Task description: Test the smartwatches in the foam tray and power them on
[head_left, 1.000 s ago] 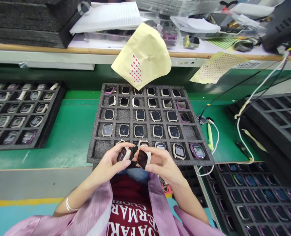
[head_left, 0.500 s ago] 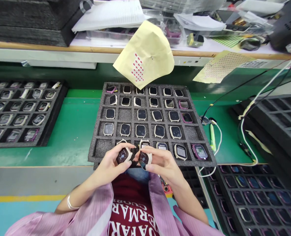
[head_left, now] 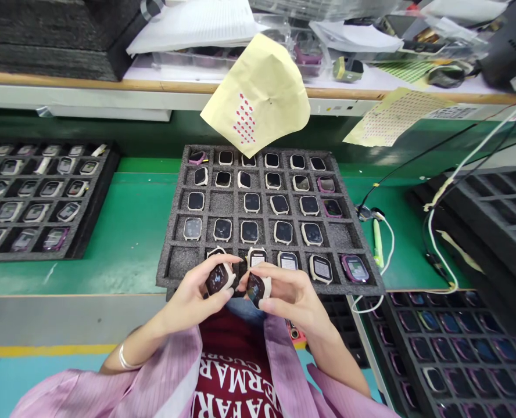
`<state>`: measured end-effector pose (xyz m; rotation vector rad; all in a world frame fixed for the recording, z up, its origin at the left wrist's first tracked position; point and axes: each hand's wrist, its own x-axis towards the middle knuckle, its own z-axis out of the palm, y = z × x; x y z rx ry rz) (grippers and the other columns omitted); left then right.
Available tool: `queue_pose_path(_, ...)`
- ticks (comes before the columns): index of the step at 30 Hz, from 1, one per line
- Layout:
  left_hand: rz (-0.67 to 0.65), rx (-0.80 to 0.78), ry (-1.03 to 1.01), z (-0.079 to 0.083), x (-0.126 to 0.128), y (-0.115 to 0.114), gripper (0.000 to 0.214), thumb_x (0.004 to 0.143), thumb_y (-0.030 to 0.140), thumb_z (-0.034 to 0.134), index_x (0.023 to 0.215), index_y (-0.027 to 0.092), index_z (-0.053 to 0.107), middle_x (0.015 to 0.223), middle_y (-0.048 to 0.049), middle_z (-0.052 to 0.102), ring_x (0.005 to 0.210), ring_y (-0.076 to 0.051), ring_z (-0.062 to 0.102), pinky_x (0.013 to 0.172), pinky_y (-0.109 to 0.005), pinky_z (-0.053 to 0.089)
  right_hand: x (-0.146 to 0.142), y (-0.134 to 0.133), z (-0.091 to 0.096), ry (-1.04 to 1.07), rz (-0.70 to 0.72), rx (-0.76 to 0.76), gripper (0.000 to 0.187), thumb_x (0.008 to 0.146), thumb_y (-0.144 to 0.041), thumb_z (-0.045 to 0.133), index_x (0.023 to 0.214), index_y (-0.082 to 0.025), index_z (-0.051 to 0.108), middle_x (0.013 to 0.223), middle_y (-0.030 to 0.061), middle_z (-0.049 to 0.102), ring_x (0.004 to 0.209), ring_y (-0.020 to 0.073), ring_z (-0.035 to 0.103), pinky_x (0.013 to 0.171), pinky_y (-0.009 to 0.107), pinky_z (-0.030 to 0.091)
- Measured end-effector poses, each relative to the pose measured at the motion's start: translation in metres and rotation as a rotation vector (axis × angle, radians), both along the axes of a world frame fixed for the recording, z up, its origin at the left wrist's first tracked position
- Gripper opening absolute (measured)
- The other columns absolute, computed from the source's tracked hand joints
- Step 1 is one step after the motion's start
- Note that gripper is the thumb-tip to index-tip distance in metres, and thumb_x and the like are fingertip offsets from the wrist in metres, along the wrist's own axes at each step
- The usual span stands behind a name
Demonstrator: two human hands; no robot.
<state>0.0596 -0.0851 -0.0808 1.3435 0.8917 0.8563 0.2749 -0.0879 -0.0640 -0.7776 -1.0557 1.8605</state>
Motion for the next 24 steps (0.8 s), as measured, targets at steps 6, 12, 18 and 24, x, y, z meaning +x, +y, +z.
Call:
queue_pose_path(6, 0.073, 0.018, -0.010, 0.0004, 0.0020, 0.0003, 0.045, 0.085, 0.023, 0.064, 0.129, 0.026, 0.056, 0.107, -0.0037, 0.063, 0.095, -0.018, 0.058, 0.086, -0.028, 0.047, 0.0003, 0.0000, -0.0036, -0.043, -0.024, 0.011, 0.040, 0.075, -0.020, 0.078, 0.114, -0.027, 0.071, 0.108, 0.0070, 0.070, 0.101, 0.0223, 0.068, 0.089, 0.036, 0.055)
queue_pose_path(12, 0.051, 0.007, 0.034, 0.0010, 0.0010, 0.0027, 0.036, 0.085, 0.020, 0.062, 0.121, 0.023, 0.061, 0.098, -0.0035, 0.064, 0.085, -0.018, 0.058, 0.077, -0.026, 0.047, 0.0005, 0.0015, -0.0050, -0.060, -0.035, -0.028, 0.039, 0.075, -0.021, 0.078, 0.113, -0.026, 0.072, 0.111, 0.0079, 0.071, 0.100, 0.0238, 0.070, 0.090, 0.038, 0.056)
queue_pose_path(18, 0.116, 0.020, 0.023, 0.0016, -0.0005, 0.0028, 0.039, 0.083, 0.024, 0.066, 0.122, 0.023, 0.062, 0.105, -0.0056, 0.064, 0.095, -0.021, 0.057, 0.085, -0.030, 0.047, 0.0013, 0.0021, -0.0084, -0.075, -0.055, -0.037, 0.040, 0.074, -0.021, 0.079, 0.113, -0.025, 0.072, 0.112, 0.0081, 0.071, 0.103, 0.0251, 0.069, 0.090, 0.038, 0.056)
queue_pose_path(24, 0.093, 0.112, -0.031, 0.0037, -0.0019, -0.0012, 0.040, 0.084, 0.021, 0.065, 0.123, 0.025, 0.061, 0.089, -0.0029, 0.060, 0.077, -0.015, 0.055, 0.075, -0.027, 0.048, 0.0008, 0.0006, -0.0050, -0.066, -0.059, -0.029, 0.041, 0.073, -0.022, 0.079, 0.113, -0.024, 0.072, 0.113, 0.0085, 0.071, 0.100, 0.0255, 0.070, 0.089, 0.038, 0.056)
